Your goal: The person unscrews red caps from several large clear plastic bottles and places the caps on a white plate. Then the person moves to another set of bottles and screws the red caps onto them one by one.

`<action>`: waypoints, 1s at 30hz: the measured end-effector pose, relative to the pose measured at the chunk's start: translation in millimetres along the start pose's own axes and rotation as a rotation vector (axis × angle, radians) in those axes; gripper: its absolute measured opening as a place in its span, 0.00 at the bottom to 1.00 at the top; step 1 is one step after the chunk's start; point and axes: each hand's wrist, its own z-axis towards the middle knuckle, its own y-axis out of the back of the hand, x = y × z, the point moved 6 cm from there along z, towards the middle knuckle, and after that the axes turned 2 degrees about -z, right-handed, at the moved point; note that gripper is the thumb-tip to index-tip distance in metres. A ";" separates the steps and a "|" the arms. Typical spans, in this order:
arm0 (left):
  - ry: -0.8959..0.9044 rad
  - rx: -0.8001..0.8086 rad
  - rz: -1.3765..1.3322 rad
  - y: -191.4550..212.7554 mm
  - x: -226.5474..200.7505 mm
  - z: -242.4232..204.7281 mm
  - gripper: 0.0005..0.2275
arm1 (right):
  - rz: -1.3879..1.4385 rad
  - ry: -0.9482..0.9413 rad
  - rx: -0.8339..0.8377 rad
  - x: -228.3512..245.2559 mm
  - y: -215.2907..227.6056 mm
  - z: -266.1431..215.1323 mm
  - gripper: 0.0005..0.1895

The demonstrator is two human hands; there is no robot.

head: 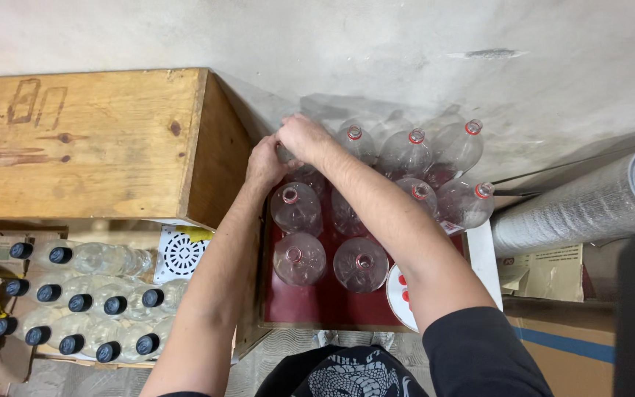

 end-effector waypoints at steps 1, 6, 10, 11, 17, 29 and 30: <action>-0.003 0.000 0.002 -0.8 1.6 -0.5 0.32 | -0.001 -0.003 -0.002 9.1 13.7 3.1 0.07; -0.018 -0.012 0.053 -5.6 6.5 7.8 0.34 | 0.135 -0.469 0.164 -13.8 2.1 14.7 0.32; -0.015 -0.010 0.056 -5.8 6.2 5.9 0.34 | 0.056 -0.307 0.114 -10.4 -11.4 14.8 0.17; -0.013 -0.006 0.040 -3.0 4.2 1.7 0.33 | 0.108 -0.227 0.088 -1.2 10.1 11.4 0.13; -0.030 -0.011 0.000 -2.8 6.5 1.3 0.31 | 0.141 -0.162 0.050 14.7 51.2 -4.9 0.04; 0.004 0.096 0.299 11.9 -18.6 16.5 0.51 | 0.355 -0.361 -0.169 37.7 177.3 -297.7 0.21; 0.013 0.091 0.349 18.0 -21.4 16.2 0.55 | 0.392 -0.417 -0.202 40.7 188.3 -336.0 0.22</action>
